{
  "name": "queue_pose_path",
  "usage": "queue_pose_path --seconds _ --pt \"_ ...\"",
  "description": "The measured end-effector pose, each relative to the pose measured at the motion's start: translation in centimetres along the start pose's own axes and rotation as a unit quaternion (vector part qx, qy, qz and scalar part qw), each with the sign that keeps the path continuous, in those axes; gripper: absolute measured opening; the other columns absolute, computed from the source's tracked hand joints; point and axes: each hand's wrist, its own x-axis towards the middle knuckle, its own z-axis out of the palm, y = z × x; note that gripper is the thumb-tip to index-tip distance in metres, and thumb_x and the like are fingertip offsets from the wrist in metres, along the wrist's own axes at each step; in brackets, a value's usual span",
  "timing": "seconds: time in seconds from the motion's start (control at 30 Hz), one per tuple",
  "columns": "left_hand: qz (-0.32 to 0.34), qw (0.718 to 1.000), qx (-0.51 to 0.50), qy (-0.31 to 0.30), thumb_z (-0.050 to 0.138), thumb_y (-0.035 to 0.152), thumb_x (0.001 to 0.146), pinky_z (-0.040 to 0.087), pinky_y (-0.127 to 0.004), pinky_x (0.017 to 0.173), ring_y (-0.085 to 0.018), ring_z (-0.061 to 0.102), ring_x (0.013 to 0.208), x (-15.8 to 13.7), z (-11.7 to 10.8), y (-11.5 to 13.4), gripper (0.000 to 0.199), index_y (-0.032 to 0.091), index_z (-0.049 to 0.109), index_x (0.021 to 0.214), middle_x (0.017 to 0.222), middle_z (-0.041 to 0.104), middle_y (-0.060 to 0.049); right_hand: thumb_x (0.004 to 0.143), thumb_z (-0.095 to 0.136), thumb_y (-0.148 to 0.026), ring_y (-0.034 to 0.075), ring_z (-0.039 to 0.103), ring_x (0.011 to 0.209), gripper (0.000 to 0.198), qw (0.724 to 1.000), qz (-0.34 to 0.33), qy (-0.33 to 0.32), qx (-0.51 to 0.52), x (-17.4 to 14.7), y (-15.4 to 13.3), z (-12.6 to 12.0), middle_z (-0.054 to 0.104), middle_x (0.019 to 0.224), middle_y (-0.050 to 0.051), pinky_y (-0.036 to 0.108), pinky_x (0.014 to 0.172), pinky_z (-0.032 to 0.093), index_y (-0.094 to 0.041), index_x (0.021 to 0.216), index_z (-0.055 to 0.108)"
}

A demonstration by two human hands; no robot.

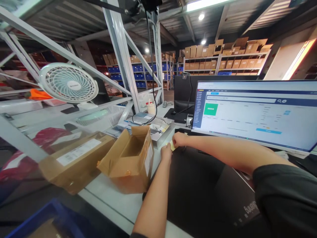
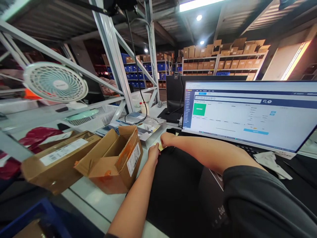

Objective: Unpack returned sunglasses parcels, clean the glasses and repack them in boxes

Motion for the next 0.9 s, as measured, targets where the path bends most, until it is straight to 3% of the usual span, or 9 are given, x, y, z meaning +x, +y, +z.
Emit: queue_pose_path --seconds 0.13,0.27,0.37,0.47,0.6,0.7,0.8,0.87,0.9 --pt "0.037 0.997 0.024 0.062 0.061 0.040 0.096 0.058 -0.040 0.082 -0.021 0.066 0.096 -0.6 0.0 0.3 0.034 0.016 0.062 0.119 0.115 0.065 -0.008 0.095 0.062 -0.041 0.020 0.062 0.104 0.034 0.996 -0.035 0.010 0.085 -1.8 -0.6 -4.0 0.063 0.117 0.007 0.040 0.090 0.055 -0.014 0.115 0.063" --pt "0.101 0.976 0.044 0.186 0.057 0.033 0.097 0.049 -0.052 0.098 -0.029 0.059 0.116 -2.5 0.2 0.6 0.037 0.014 0.053 0.128 0.127 0.057 -0.016 0.085 0.072 -0.037 0.017 0.064 0.093 0.028 0.972 -0.082 0.029 0.217 -7.0 -0.4 -7.5 0.069 0.098 0.004 0.031 0.084 0.055 -0.014 0.102 0.069" --pt "0.171 0.954 0.040 0.242 0.054 0.029 0.095 0.037 -0.060 0.107 -0.037 0.046 0.131 -4.1 0.3 0.9 0.047 0.011 0.040 0.136 0.137 0.044 -0.025 0.077 0.072 -0.028 0.014 0.066 0.093 0.024 0.943 -0.100 0.029 0.315 -12.9 0.5 -7.8 0.071 0.095 0.003 0.025 0.084 0.054 -0.016 0.098 0.070" --pt "0.262 0.938 0.014 0.227 0.051 0.028 0.094 0.033 -0.059 0.110 -0.037 0.042 0.134 -5.4 0.4 1.5 0.044 0.012 0.040 0.133 0.139 0.038 -0.025 0.077 0.069 -0.030 0.014 0.066 0.096 0.025 0.915 -0.096 0.052 0.389 -19.2 2.2 -6.5 0.071 0.100 0.004 0.026 0.087 0.054 -0.017 0.098 0.068" --pt "0.383 0.915 -0.046 0.118 0.046 0.041 0.095 0.037 -0.053 0.110 -0.031 0.049 0.122 -7.7 1.3 3.3 0.039 0.015 0.045 0.125 0.130 0.045 -0.020 0.076 0.078 -0.041 0.013 0.064 0.092 0.032 0.851 -0.081 0.139 0.500 -27.0 4.9 -3.9 0.070 0.099 0.004 0.026 0.084 0.051 -0.019 0.097 0.070" --pt "0.436 0.896 -0.088 -0.010 0.029 0.061 0.098 0.047 -0.048 0.101 -0.027 0.059 0.108 -10.8 2.4 4.8 0.053 0.018 0.048 0.123 0.123 0.054 -0.016 0.080 0.075 -0.049 0.014 0.061 0.095 0.031 0.824 -0.072 0.242 0.506 -31.5 6.5 -1.6 0.068 0.105 0.004 0.027 0.084 0.048 -0.019 0.089 0.071" --pt "0.463 0.849 -0.096 -0.237 0.026 0.083 0.087 0.049 -0.046 0.102 -0.028 0.063 0.114 -14.7 2.7 5.0 0.081 0.020 0.051 0.130 0.126 0.061 -0.016 0.082 0.073 -0.051 0.017 0.060 0.102 0.034 0.811 -0.046 0.329 0.481 -34.2 7.7 0.8 0.065 0.113 0.006 0.031 0.089 0.046 -0.018 0.079 0.069" --pt "0.436 0.775 -0.085 -0.449 0.051 0.090 0.071 0.037 -0.050 0.114 -0.034 0.049 0.135 -17.2 2.4 4.2 0.104 0.020 0.038 0.146 0.146 0.050 -0.019 0.083 0.072 -0.052 0.019 0.058 0.106 0.034 0.803 -0.034 0.357 0.477 -34.8 8.2 2.3 0.062 0.119 0.007 0.034 0.093 0.046 -0.019 0.081 0.071" --pt "0.411 0.756 -0.074 -0.504 0.065 0.087 0.063 0.032 -0.051 0.118 -0.035 0.043 0.141 -18.3 2.2 3.6 0.115 0.021 0.031 0.151 0.152 0.043 -0.020 0.084 0.070 -0.053 0.020 0.057 0.108 0.034 0.801 -0.033 0.359 0.479 -34.8 8.4 2.8 0.060 0.122 0.008 0.036 0.095 0.045 -0.019 0.083 0.071"
